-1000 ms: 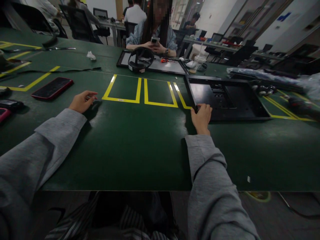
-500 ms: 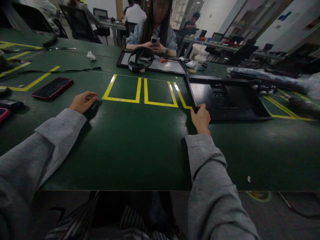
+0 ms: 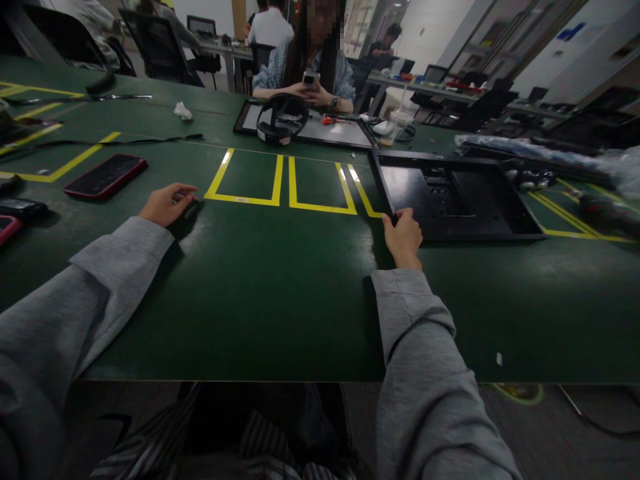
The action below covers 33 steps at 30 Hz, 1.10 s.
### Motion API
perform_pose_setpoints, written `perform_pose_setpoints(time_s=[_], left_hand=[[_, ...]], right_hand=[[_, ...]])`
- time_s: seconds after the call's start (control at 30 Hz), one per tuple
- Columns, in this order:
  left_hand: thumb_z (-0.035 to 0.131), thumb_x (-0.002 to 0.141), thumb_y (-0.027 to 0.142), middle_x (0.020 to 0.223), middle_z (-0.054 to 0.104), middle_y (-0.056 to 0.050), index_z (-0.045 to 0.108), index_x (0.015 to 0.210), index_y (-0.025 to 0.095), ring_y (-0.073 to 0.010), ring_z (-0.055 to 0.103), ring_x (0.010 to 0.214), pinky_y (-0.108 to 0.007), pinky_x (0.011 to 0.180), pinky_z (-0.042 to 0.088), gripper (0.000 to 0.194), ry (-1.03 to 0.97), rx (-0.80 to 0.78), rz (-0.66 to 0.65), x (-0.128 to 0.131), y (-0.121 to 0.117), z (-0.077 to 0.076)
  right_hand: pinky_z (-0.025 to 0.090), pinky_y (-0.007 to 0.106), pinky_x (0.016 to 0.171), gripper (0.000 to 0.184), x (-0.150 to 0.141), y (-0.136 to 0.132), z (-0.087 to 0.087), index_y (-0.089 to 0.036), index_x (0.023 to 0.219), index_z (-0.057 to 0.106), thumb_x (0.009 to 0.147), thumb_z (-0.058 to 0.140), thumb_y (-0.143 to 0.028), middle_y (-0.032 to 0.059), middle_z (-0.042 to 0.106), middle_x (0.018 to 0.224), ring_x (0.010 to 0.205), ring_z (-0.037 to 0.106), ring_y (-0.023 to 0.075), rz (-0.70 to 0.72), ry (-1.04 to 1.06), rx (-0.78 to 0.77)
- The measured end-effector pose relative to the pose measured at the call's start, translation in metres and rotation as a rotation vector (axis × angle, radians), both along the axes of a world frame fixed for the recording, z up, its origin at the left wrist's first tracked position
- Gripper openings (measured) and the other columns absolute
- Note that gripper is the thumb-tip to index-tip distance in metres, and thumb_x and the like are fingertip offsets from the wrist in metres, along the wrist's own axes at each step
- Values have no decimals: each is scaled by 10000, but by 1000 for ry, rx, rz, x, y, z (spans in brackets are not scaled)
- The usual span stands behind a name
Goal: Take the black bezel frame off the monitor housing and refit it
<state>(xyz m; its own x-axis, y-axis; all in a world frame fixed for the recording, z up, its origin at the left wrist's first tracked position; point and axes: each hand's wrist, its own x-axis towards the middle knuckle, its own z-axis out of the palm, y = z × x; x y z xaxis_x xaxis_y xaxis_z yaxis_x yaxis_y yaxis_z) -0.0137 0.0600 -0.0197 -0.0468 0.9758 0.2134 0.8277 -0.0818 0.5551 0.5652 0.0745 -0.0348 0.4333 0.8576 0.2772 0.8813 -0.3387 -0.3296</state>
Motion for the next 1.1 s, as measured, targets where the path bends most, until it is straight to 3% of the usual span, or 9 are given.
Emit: perform_pose_setpoints(time_s=[0.1, 0.3, 0.47, 0.6, 0.77, 0.97, 1.1], left_hand=[[556, 935, 274, 1149, 776, -98, 689, 1301, 185, -245, 723, 1001, -402, 989, 552, 399, -26, 7, 8, 2, -1, 1], [596, 920, 330, 1119, 777, -94, 708, 1252, 204, -258, 717, 994, -420, 984, 554, 372, -61, 11, -1, 3, -3, 3], [572, 917, 291, 1120, 772, -100, 693, 1270, 186, -228, 715, 952, -389, 956, 564, 387, -104, 25, 9, 1, -2, 1], [547, 914, 267, 1123, 762, -114, 673, 1290, 150, -185, 700, 822, -363, 870, 583, 414, -209, 39, 14, -2, 2, -3], [529, 916, 238, 1153, 750, -134, 658, 1300, 119, -140, 655, 717, -341, 811, 575, 422, -395, 48, 87, -23, 13, -5], [487, 982, 309, 1307, 701, -179, 648, 1306, 146, -147, 689, 811, -335, 814, 571, 397, -727, -38, 210, -68, 19, 0], [527, 985, 414, 1338, 692, -177, 667, 1304, 154, -185, 703, 932, -356, 870, 569, 435, -645, -73, 153, -69, 17, 2]], right_hand=[[428, 447, 854, 393, -1, -1, 3, -173, 1250, 625, 1003, 528, -463, 240, 723, 1160, 1021, 642, 345, -15, 16, 55], [367, 468, 826, 386, -21, -16, 24, -160, 1143, 653, 1019, 503, -494, 272, 718, 1024, 951, 644, 361, -131, -45, 370], [387, 411, 808, 400, -54, -33, 48, -178, 1141, 652, 1045, 479, -526, 201, 748, 1022, 917, 671, 317, -45, -104, 440], [414, 369, 773, 370, -84, -45, 57, -194, 1014, 668, 1034, 503, -524, 139, 764, 953, 849, 677, 260, 176, -128, 494], [440, 355, 706, 382, -131, -70, 52, -238, 871, 655, 994, 545, -583, 69, 719, 814, 765, 662, 229, 621, -105, 518], [399, 335, 593, 388, -173, -103, 35, -239, 773, 675, 989, 596, -552, 26, 675, 679, 613, 591, 171, 1106, -191, 392], [402, 321, 590, 386, -183, -108, 29, -231, 780, 691, 1001, 585, -529, 23, 675, 686, 615, 591, 164, 1236, -183, 300]])
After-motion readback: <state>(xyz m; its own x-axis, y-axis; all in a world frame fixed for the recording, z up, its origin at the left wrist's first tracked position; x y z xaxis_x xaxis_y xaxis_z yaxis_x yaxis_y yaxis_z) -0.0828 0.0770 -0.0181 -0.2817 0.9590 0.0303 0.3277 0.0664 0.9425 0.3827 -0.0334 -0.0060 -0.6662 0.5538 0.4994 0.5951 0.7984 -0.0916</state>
